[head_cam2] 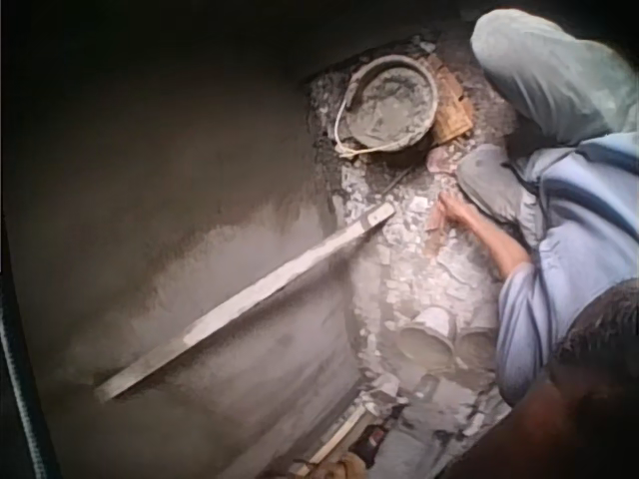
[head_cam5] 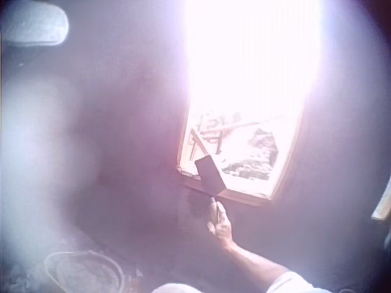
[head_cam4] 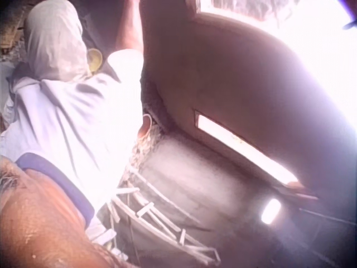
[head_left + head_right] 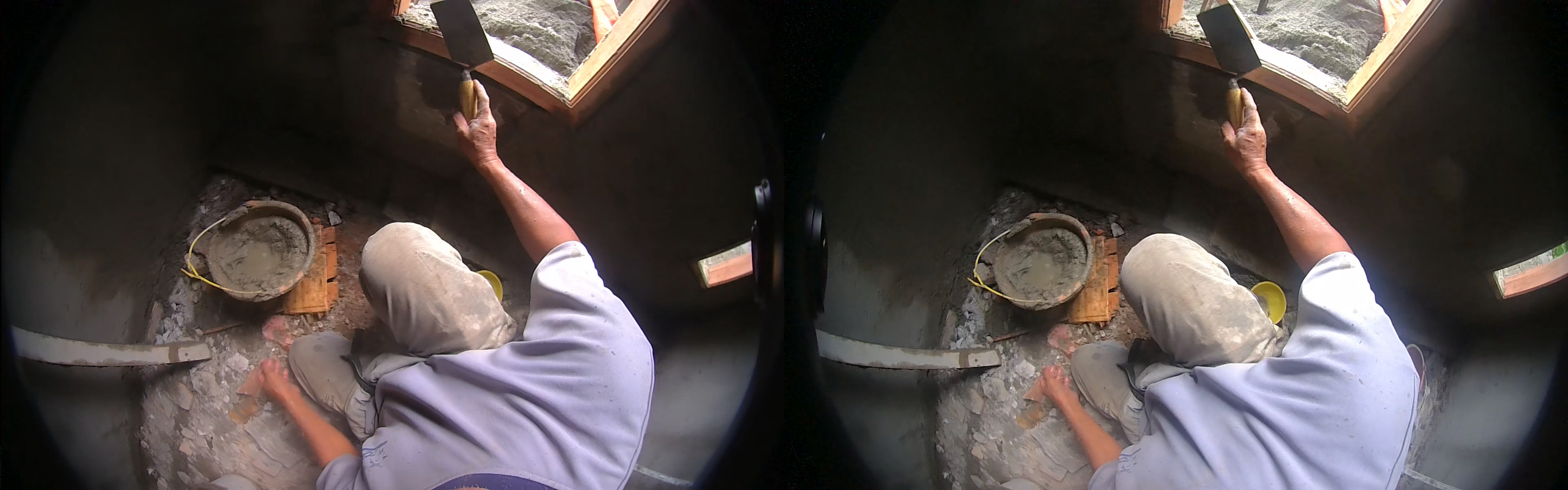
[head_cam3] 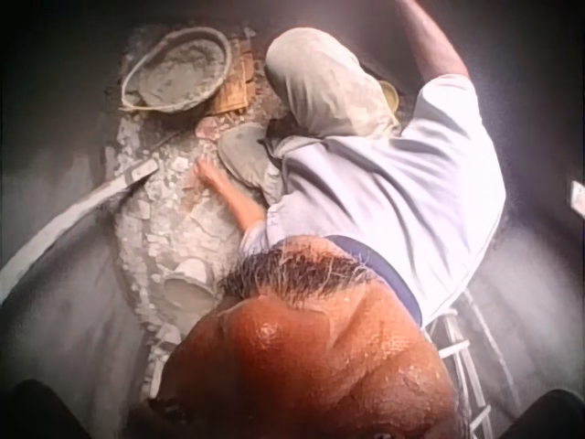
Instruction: The person mixes cement in a bowl using a trowel, then scoops the mixture and applies it to the wall around a window frame. They repeatedly smooth the surface and add more cement as needed.
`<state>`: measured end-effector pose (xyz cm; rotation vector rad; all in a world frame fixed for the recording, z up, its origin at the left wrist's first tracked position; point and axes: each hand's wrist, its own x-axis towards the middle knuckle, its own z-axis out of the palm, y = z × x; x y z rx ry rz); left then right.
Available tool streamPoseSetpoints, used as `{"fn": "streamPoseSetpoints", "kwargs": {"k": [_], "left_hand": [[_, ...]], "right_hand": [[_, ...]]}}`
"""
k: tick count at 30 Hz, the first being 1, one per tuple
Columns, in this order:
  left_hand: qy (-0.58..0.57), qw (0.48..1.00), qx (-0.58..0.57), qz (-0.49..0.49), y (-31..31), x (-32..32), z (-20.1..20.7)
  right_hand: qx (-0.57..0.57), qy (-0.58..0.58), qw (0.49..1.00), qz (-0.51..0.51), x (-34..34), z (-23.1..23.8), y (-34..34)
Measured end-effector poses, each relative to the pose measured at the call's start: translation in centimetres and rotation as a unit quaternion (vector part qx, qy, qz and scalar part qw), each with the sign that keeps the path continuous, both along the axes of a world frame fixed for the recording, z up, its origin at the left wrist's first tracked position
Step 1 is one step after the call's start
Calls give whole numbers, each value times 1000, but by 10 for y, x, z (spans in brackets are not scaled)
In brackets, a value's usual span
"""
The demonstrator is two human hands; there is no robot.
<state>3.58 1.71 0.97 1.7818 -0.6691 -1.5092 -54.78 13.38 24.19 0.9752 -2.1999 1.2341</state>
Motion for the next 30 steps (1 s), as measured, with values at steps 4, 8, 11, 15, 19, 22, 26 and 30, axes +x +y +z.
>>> {"fn": "streamPoseSetpoints", "kwargs": {"k": [4, 8, 11, 15, 19, 22, 26, 30], "left_hand": [[-1, 1000, 5, 15, 3, -1, 1], [-17, 1000, 1, 14, 3, 9, -1], [-21, 1000, 3, 14, 5, 11, -5], [-45, 999, 8, 15, 6, 28, -5], [-19, 1000, 2, -8, 2, 13, -7], [-18, 1000, 0, -13, -1, 17, -8], [-12, 1000, 2, -17, -4, 17, -12], [-4, 1000, -2, -20, -11, 9, 2]], "right_hand": [[203, -34, 978, 20, 7, -5, -11], [-5, -85, 996, 25, 28, 8, -10], [-83, -174, 980, 49, 16, 34, 17], [-40, -300, 953, 35, 44, 114, 55], [235, 223, 936, -137, 3, 135, 130], [370, 55, 909, -185, 39, 154, 138], [404, 134, 898, -114, 13, 145, 122], [421, 163, 890, -64, -24, 151, 73]]}}
